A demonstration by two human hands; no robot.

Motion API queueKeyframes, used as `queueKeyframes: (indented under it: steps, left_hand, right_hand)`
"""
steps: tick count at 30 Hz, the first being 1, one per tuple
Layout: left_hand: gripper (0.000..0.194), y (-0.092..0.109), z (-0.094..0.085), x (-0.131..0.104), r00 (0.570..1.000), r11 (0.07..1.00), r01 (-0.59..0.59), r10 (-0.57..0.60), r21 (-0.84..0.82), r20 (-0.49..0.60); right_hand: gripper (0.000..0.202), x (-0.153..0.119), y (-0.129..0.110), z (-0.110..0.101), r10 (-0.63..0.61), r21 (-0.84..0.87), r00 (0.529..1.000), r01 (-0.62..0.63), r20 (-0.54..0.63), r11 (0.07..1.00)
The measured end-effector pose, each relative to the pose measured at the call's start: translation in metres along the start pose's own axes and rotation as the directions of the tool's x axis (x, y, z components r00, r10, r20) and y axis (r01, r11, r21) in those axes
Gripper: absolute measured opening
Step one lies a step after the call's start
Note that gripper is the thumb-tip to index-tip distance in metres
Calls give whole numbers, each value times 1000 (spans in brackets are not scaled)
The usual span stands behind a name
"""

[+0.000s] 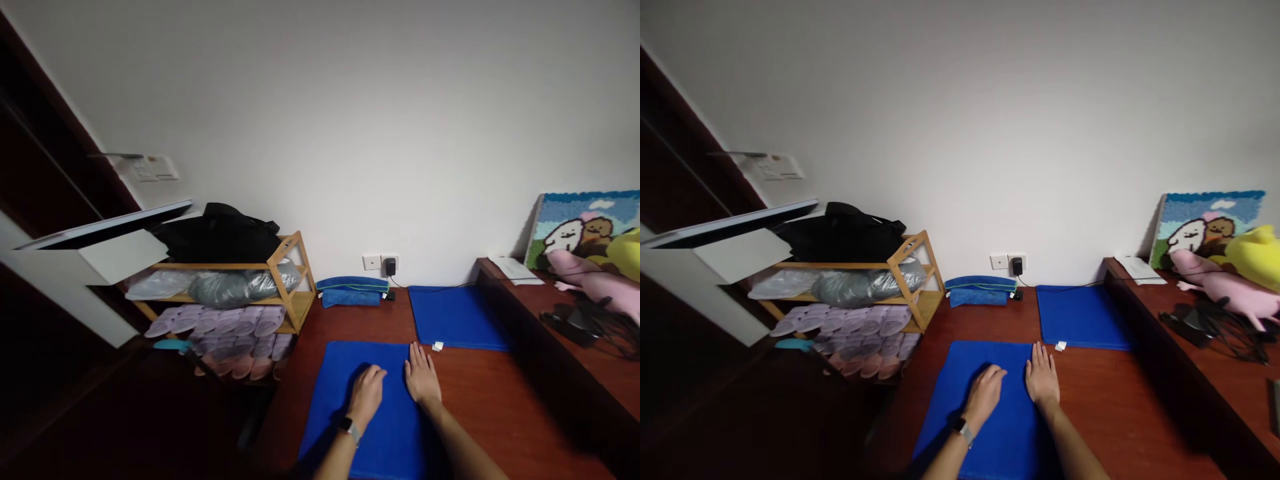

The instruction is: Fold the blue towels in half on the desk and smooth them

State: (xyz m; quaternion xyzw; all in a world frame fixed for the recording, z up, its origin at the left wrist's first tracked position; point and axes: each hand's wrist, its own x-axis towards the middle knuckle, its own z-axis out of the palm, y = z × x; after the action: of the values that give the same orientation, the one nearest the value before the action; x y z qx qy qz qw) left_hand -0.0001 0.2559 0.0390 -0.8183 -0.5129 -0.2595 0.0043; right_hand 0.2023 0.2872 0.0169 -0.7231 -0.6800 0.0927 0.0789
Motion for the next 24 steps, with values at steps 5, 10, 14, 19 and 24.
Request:
queueKeyframes:
  steps: [5,10,14,19,24]
  left_hand:
    - [47,-9,-9,-25,993,999,-17,10,52,118]
    - [61,-84,-47,-85,955,962,155,-204,224,217]
    - [62,-112,-56,-120,941,930,241,-294,277,168]
    - [59,-118,-56,-139,940,916,268,-316,298,128]
    - [59,-121,-74,-157,936,896,333,-353,294,14]
  right_hand:
    - [68,0,1,1,-1,-15,1000,1,-3,1000]
    - [69,-1,2,1,6,-20,1000,-6,1,1000]
    - [69,-2,1,2,13,-25,1000,-12,15,1000]
    - [68,-2,-3,-9,24,2,1000,-24,17,1000]
    - [67,-35,-6,-22,-2,37,998,5,-65,999]
